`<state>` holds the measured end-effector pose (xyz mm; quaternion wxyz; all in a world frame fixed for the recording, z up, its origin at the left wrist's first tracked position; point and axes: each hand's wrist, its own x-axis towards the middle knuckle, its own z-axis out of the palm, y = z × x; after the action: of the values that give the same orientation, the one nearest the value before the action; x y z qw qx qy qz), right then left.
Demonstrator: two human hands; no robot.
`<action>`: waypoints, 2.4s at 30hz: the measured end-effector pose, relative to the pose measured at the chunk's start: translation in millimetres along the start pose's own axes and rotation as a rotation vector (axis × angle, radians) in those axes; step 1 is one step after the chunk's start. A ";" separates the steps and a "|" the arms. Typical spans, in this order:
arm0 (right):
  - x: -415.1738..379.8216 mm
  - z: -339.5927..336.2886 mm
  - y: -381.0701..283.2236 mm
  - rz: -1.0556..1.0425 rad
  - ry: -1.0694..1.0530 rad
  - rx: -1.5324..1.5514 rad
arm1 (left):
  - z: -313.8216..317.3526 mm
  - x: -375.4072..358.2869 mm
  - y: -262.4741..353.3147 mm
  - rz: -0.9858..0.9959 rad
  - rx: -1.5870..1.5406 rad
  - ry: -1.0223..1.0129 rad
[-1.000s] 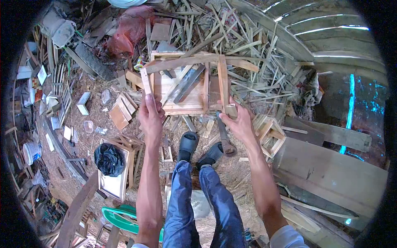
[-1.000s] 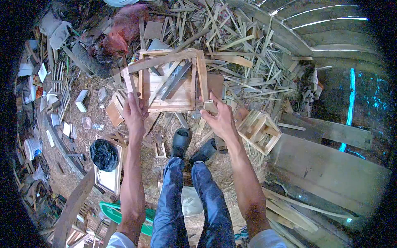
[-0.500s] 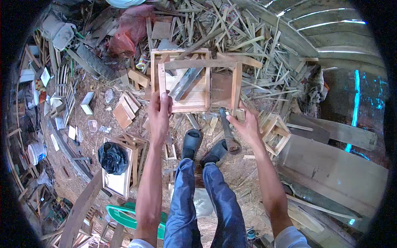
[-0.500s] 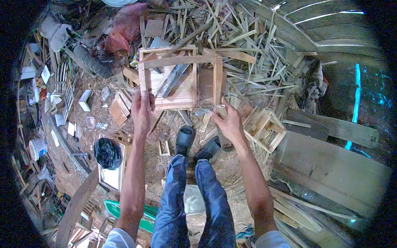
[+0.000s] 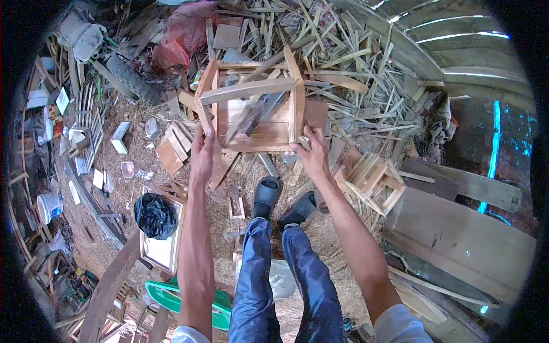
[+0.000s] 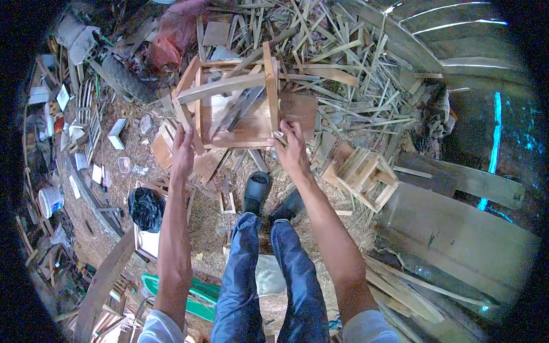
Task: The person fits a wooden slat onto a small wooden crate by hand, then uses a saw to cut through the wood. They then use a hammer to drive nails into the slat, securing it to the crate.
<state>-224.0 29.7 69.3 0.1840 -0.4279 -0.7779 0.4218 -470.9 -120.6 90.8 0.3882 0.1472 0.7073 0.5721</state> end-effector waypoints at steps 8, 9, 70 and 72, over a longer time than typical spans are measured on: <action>-23.9 -13.6 -5.4 0.057 -0.043 0.053 | -10.5 5.0 -0.6 -0.041 0.239 -0.006; -28.1 -22.9 -3.3 0.330 -0.114 0.227 | -12.7 6.8 -5.7 -0.043 0.233 -0.005; 43.0 1.4 -62.8 0.297 0.361 0.563 | 36.0 4.5 36.0 0.246 0.094 0.419; 43.5 0.8 -61.7 0.289 0.354 0.517 | 36.4 4.6 36.4 0.251 0.060 0.418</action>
<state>-280.6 47.9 115.8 0.3568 -0.5397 -0.5326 0.5457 -456.4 -81.4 121.0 0.1546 0.1238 0.7650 0.6129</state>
